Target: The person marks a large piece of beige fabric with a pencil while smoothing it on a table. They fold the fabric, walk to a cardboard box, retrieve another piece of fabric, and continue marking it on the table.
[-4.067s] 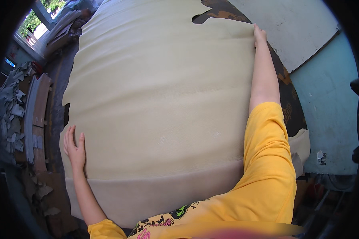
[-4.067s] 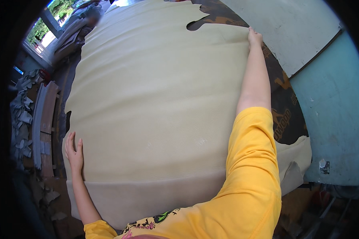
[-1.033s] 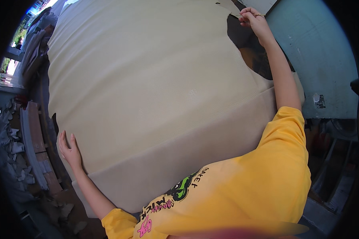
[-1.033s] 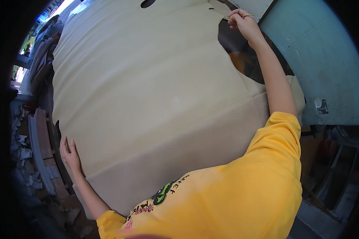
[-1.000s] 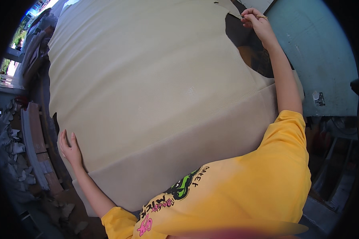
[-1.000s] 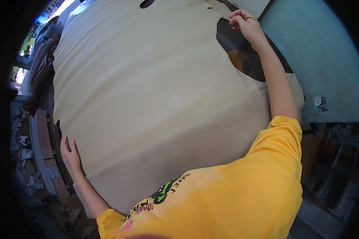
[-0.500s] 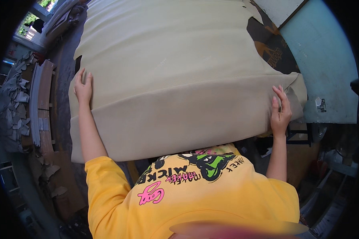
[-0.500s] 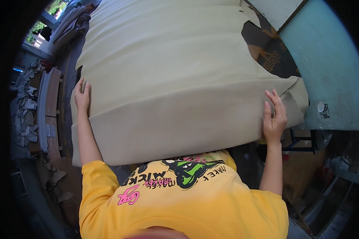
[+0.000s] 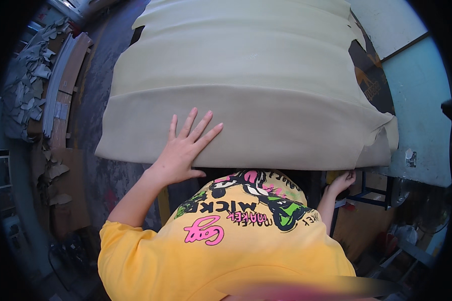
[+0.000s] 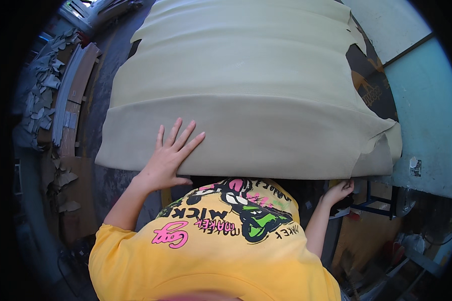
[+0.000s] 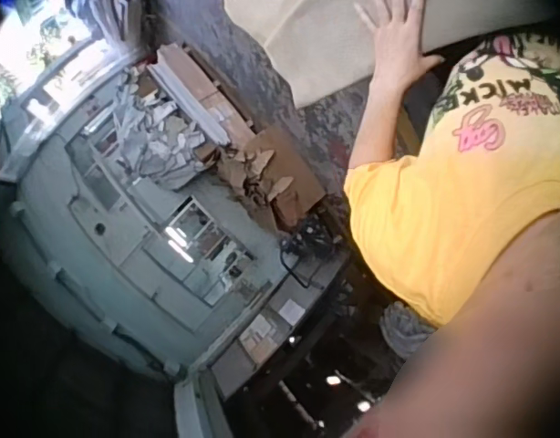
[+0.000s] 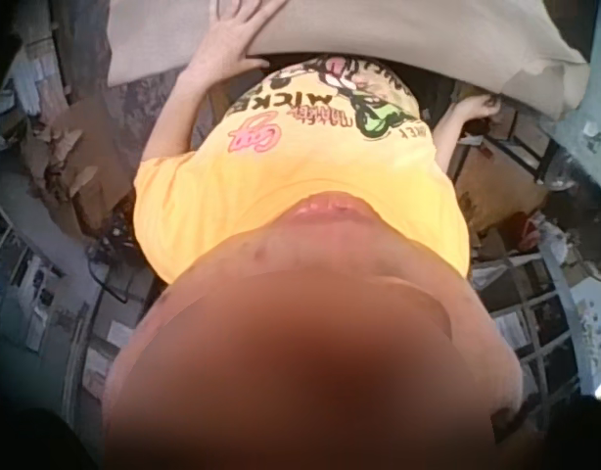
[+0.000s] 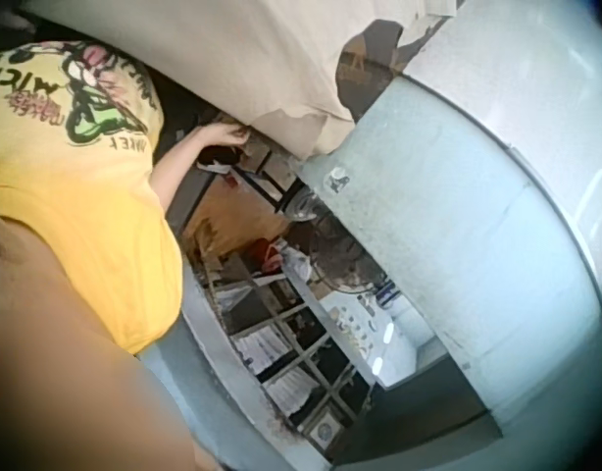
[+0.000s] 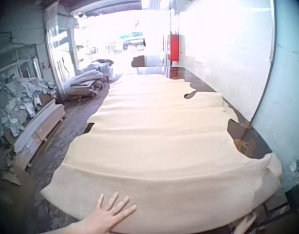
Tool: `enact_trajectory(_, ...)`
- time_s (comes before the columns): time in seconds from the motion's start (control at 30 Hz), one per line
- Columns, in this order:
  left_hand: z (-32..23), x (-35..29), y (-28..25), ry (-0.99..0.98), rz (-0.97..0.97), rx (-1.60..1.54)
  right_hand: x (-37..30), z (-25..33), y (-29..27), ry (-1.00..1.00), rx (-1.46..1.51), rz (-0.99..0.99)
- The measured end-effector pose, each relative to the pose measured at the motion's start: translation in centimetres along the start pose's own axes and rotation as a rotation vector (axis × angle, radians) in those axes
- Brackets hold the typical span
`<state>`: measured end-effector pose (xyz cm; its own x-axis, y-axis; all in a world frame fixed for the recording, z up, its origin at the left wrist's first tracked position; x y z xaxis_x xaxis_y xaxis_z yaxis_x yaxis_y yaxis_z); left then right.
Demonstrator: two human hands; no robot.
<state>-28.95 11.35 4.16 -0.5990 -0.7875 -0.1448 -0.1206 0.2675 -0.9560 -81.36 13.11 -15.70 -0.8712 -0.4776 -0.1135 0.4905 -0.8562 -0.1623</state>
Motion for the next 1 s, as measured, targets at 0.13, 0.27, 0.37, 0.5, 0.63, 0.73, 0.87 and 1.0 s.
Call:
enact_trajectory(0.13, 0.2, -0.7, 0.4, 0.005, 0.028, 0.01, -2.4, 2.2, 2.8, -0.045, 0.037, 0.078)
enact_trajectory(0.27, 1.4, -0.6, -3.0, 0.084, -0.04, -0.21, -3.7, 9.1, 4.3, -0.19, 0.211, 0.016)
enact_trajectory(0.37, 4.6, 0.8, -6.7, -0.023, -0.011, -0.469, -2.7, 14.8, 6.0, -0.311, 0.264, 0.064)
enact_trajectory(0.5, 8.9, 5.8, -12.8, 0.053, -0.324, -0.182, -0.3, 22.1, 11.5, -0.623, 0.28, 0.273)
enact_trajectory(0.63, 11.6, 9.8, -15.6, -0.046, -0.812, 0.501, -0.2, 25.5, 16.6, -0.865, 0.022, 0.505)
enact_trajectory(0.73, 12.6, 11.1, -13.2, -0.22, -1.031, 0.541, -1.6, 24.3, 19.6, -0.914, -0.214, 0.762)
enact_trajectory(0.87, 10.0, 13.9, -4.9, 0.039, -0.402, 0.134, -1.3, 22.4, 21.9, -1.1, -0.625, 0.777)
enact_trajectory(1.0, 9.5, 16.1, -3.0, -0.074, -0.329, 0.125, 1.3, 22.7, 24.8, -1.164, -0.885, 0.804)
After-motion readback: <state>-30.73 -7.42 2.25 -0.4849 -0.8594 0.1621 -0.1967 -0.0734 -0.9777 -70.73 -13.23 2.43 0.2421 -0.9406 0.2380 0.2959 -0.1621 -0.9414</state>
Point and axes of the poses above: each hand's wrist, its own x-axis towards the middle knuckle, its own y-axis out of the palm, z = x × y, the point moved 5 cm from there along x, towards the middle knuckle, and after that the axes turned 13 degrees about y, right-handed, at the moved point
